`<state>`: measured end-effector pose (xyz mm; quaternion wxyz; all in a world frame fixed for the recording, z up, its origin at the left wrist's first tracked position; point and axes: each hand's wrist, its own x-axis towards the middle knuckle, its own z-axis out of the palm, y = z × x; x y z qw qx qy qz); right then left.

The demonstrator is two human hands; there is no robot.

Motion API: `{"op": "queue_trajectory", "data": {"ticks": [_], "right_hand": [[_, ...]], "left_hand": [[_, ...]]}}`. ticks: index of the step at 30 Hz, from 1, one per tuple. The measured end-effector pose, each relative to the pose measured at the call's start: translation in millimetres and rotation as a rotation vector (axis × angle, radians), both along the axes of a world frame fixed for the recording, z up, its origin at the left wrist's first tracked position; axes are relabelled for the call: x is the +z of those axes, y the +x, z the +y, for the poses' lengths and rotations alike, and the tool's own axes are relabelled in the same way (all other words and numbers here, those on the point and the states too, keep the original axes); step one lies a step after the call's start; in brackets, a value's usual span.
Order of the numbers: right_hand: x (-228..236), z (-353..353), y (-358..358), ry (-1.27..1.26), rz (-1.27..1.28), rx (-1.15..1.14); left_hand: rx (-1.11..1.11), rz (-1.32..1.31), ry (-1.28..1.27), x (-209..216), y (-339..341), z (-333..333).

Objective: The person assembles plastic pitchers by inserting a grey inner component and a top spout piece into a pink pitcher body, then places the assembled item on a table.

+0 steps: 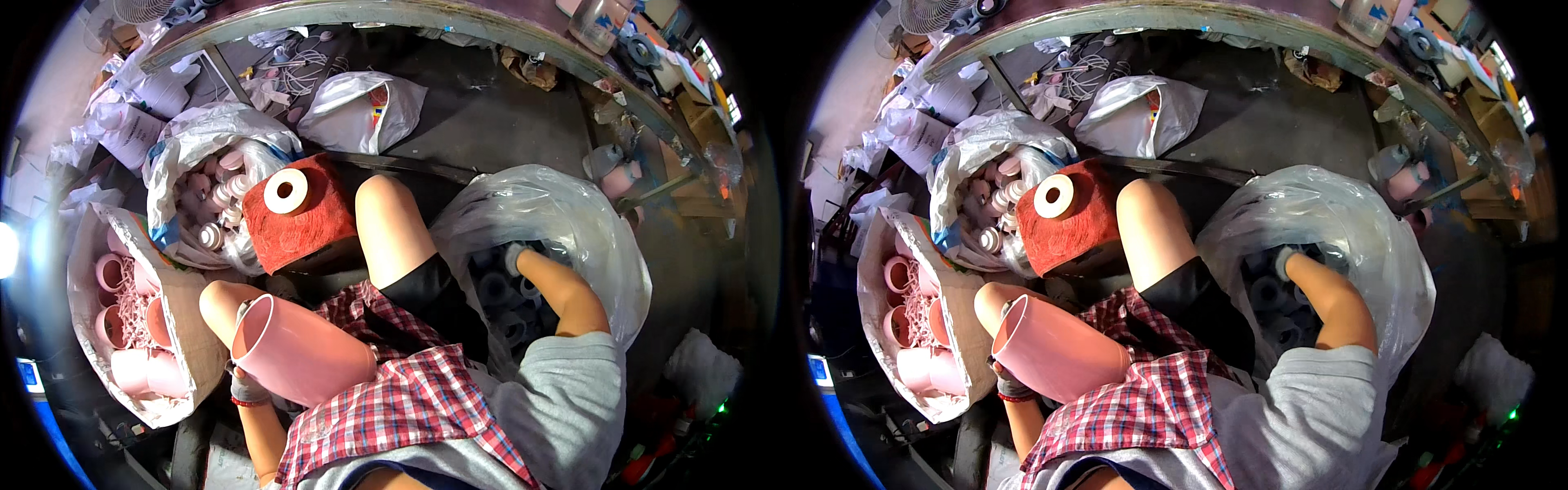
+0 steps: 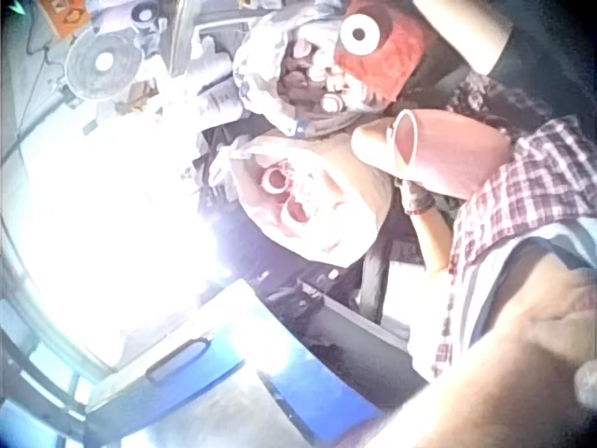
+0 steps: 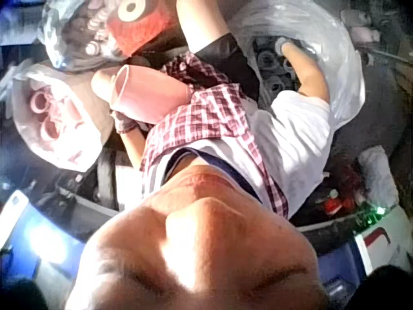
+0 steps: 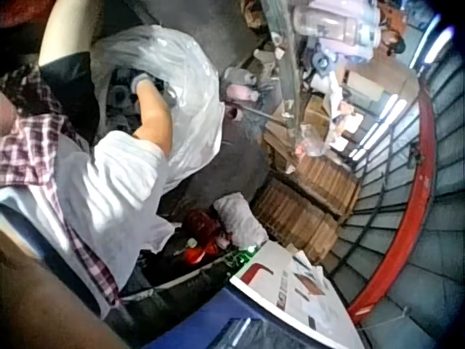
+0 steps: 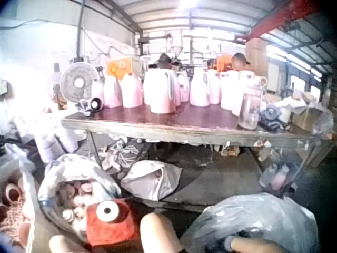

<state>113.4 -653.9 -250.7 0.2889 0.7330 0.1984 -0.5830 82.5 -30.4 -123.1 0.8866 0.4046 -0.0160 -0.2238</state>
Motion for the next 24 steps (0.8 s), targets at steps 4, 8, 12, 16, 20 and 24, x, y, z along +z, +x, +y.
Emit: {"op": "queue_trajectory", "data": {"ticks": [4,8,12,16,20,24], "right_hand": [[30.3,11.0,-53.5,0.252,-0.326,-0.191],[73.9,-6.1,-72.1,0.353,-0.944,-0.582],[123.5,-44.3,-27.0,0.205,-1.385,-0.725],[169.0,1.1,13.3,0.453,-1.131,-0.707],[242.1,113.0,36.7,1.336,-1.131,-1.195],[267.4,201.2,43.2,1.930,-0.912,-1.247]], "left_hand": [[-0.002,-0.142,0.054,-24.1,-2.0,8.5],[-0.063,-0.165,0.123,-24.5,13.9,-1.6],[0.006,-0.160,0.131,-32.8,22.6,-0.1],[0.117,-0.194,0.393,-92.1,20.2,55.6],[0.067,-0.491,0.573,56.2,47.8,-78.8],[-0.009,-0.784,0.674,70.1,48.7,-74.6]]}}
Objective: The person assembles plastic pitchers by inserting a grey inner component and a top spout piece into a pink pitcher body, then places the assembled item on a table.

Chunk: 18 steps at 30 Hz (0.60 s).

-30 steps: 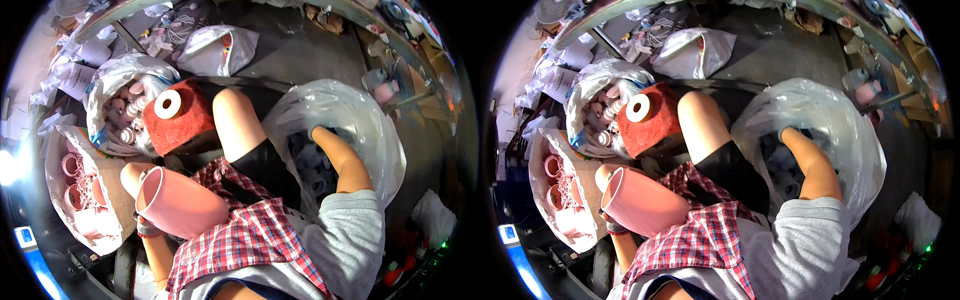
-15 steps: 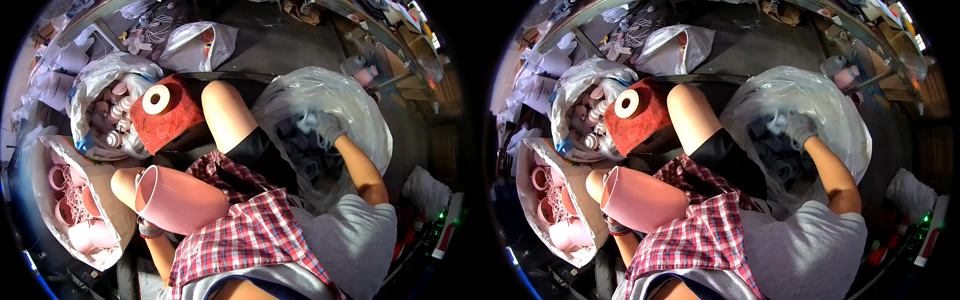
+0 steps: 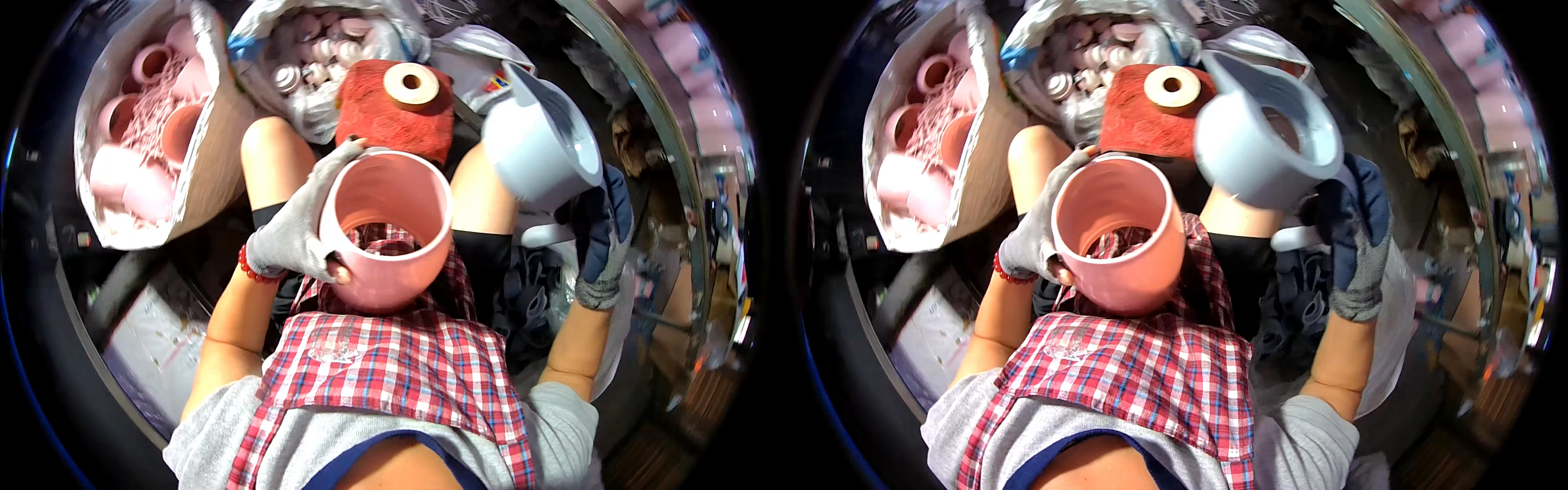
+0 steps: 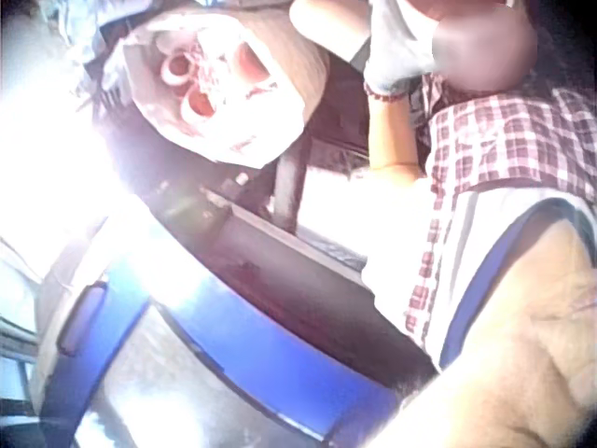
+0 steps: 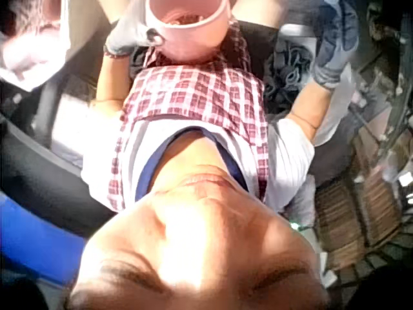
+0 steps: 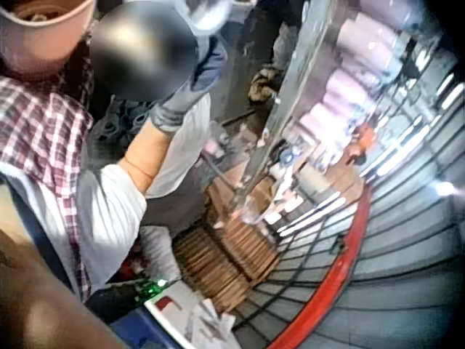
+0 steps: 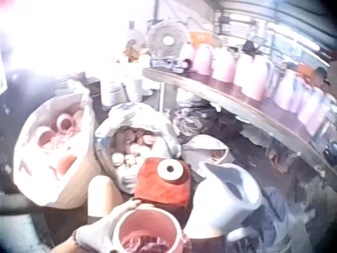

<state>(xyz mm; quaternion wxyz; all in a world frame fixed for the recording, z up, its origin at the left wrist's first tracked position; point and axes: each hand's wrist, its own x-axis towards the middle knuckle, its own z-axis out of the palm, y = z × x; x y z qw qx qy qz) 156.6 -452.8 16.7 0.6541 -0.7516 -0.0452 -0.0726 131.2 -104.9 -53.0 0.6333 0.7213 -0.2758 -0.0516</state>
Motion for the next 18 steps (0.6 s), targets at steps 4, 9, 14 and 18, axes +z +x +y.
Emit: {"op": "queue_trajectory", "data": {"ticks": [4,9,14,18], "right_hand": [[28.2,80.3,3.7,0.008,0.034,0.310],[27.8,91.3,-3.1,0.034,0.225,0.529],[12.1,90.7,-3.1,-0.144,0.164,0.465],[9.3,96.0,-4.5,-0.138,0.117,0.496]], "left_hand": [[0.065,-0.067,-0.042,1.9,-16.8,-0.4],[0.100,0.003,-0.105,-0.3,-25.8,-2.4],[0.103,0.067,-0.173,-11.1,-27.5,-7.3],[0.103,0.033,-0.112,-13.5,-30.0,-2.8]]}}
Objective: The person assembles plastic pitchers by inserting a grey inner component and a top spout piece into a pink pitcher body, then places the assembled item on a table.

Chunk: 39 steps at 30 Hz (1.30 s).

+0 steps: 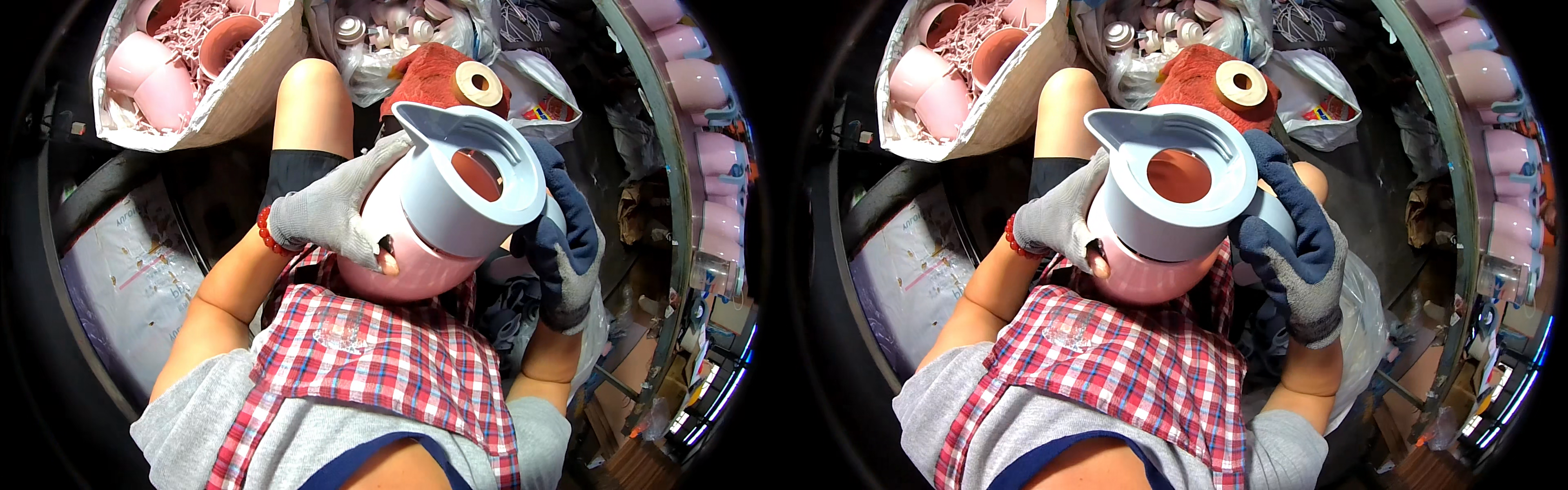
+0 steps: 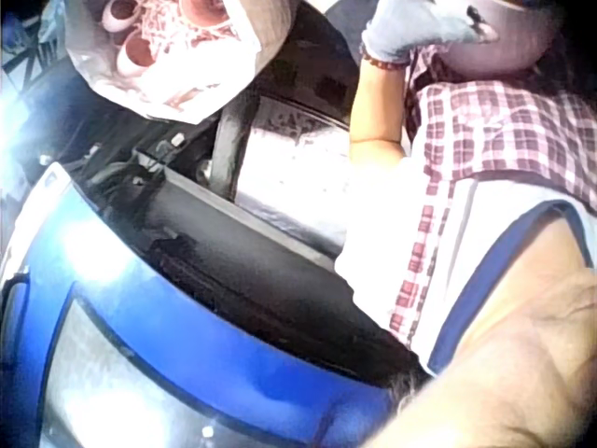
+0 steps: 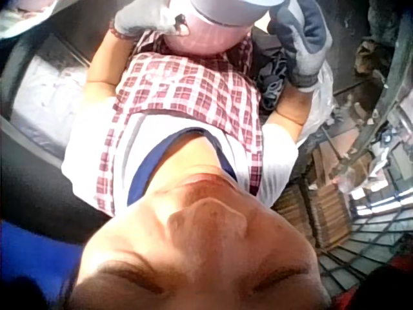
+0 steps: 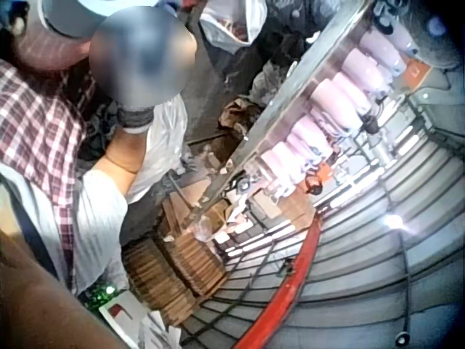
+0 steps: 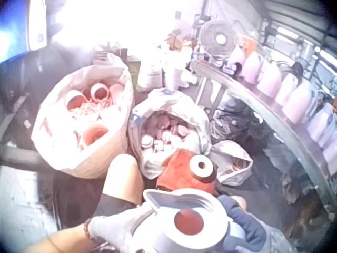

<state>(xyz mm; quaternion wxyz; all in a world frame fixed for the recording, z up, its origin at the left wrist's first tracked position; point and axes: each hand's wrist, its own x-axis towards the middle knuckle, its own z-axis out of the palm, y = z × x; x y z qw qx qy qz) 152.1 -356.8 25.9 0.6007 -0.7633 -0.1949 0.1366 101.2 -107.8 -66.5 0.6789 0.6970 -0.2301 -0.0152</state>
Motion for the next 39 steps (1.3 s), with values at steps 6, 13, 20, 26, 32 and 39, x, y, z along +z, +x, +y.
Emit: {"op": "queue_trajectory", "data": {"ticks": [6,13,20,26,32,39], "right_hand": [[3.6,2.5,-4.8,0.011,0.143,-0.013],[-2.9,2.7,-1.0,-0.037,0.081,0.027],[-9.2,4.1,-5.6,0.013,0.193,0.008],[-14.9,5.4,-6.7,0.070,0.377,-0.049],[-22.6,-5.3,-14.9,0.020,0.309,-0.072],[-13.6,-8.1,-26.7,-0.070,0.230,-0.042]], "left_hand": [[0.036,-0.030,-0.039,-5.3,-3.4,1.1],[-0.002,0.097,-0.003,-8.2,-7.8,3.2],[0.029,0.010,-0.367,-3.6,7.0,-3.6],[-0.005,0.149,-0.369,9.9,31.7,-18.2],[-0.007,0.148,-0.314,4.3,29.1,-25.6],[0.067,0.045,-0.366,6.5,17.7,-32.0]]}}
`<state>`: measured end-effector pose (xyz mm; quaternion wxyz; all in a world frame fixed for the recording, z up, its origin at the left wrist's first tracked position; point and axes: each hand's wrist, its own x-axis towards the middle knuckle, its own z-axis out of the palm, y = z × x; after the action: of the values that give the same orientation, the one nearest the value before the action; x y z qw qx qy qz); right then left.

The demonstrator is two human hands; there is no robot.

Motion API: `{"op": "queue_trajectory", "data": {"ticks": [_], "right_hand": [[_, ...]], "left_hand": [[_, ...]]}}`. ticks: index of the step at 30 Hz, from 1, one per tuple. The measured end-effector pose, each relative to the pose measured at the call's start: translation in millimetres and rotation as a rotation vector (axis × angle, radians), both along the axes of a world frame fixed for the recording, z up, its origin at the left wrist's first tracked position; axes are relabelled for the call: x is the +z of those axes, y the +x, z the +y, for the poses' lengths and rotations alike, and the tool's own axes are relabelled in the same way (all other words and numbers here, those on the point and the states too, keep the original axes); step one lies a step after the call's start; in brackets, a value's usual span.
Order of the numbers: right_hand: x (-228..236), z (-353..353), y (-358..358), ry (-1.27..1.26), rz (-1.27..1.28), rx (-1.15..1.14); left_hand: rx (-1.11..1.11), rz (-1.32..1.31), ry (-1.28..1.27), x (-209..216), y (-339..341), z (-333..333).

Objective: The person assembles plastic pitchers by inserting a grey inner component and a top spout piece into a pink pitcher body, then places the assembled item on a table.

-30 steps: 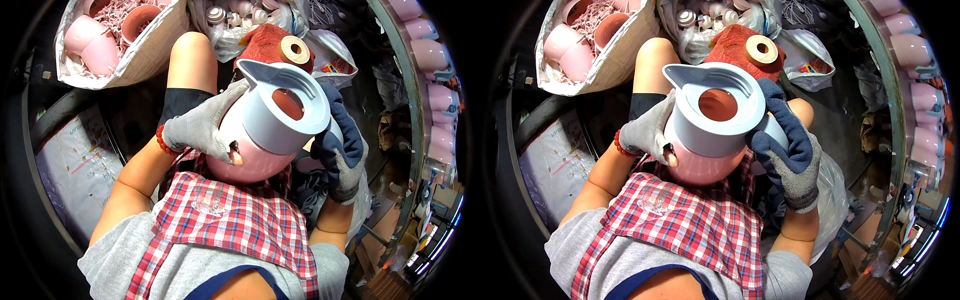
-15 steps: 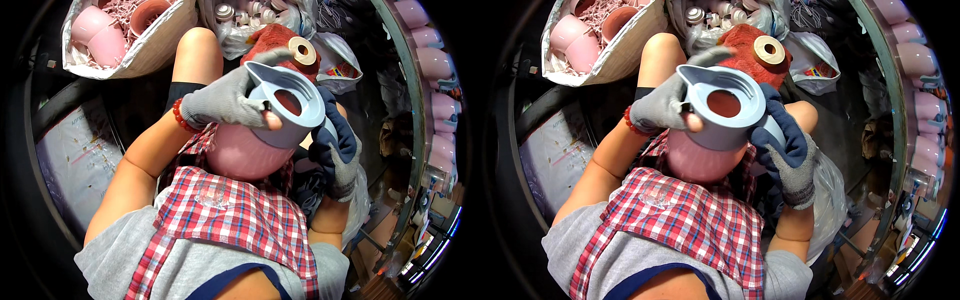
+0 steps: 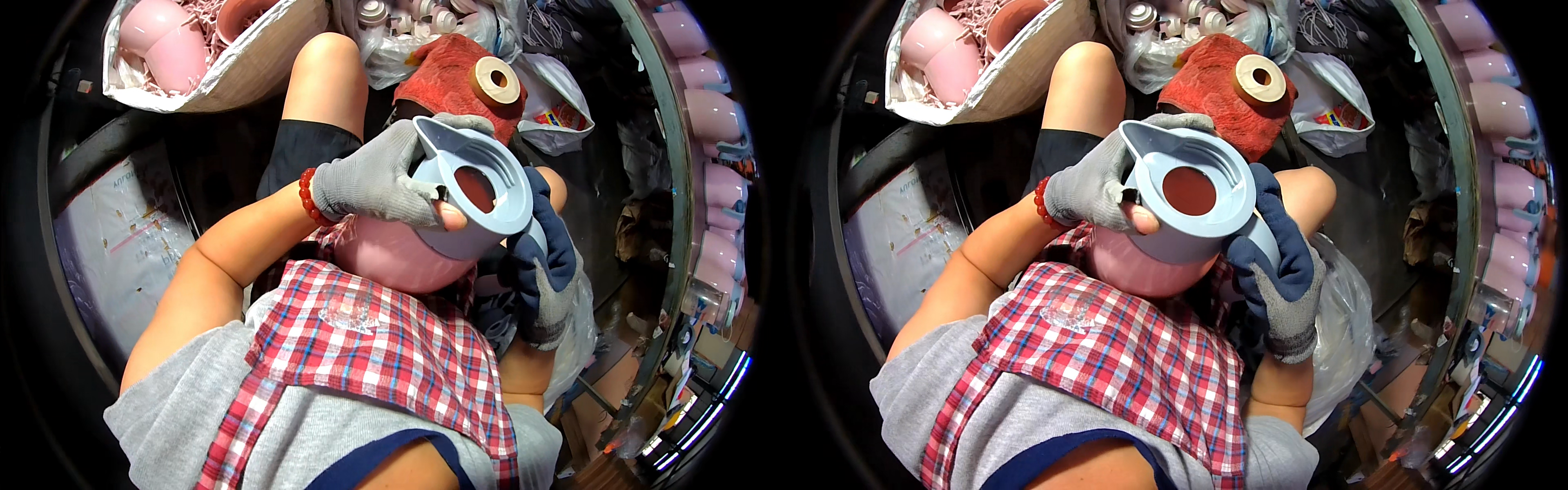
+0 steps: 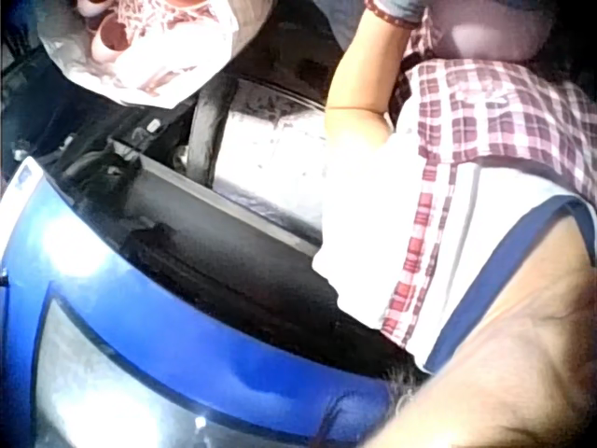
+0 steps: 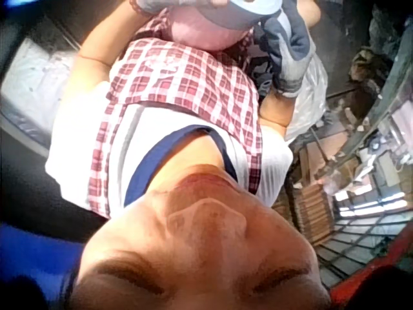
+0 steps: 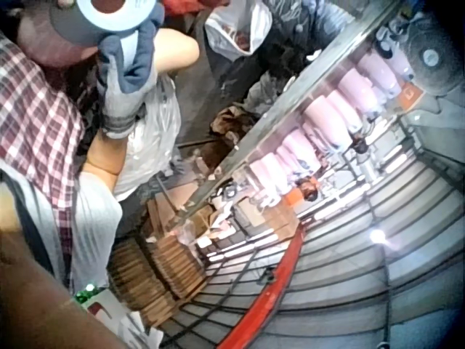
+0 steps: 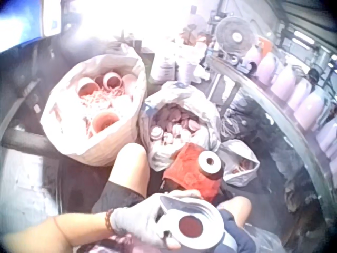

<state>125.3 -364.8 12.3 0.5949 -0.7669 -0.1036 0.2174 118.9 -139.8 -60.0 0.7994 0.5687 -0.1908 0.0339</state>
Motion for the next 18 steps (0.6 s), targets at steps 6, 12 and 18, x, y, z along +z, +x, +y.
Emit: {"op": "queue_trajectory", "data": {"ticks": [6,12,18], "right_hand": [[-1.4,-0.1,-4.0,0.011,-0.060,-0.011],[12.6,2.3,-9.5,-0.063,-0.039,-0.013],[9.9,0.8,-10.4,-0.070,-0.021,-0.062]], "left_hand": [[-0.009,0.007,0.020,-1.7,-1.0,-0.5],[-0.108,0.083,0.034,5.5,-6.8,2.3],[-0.147,0.084,0.053,5.8,0.7,-2.4]]}}
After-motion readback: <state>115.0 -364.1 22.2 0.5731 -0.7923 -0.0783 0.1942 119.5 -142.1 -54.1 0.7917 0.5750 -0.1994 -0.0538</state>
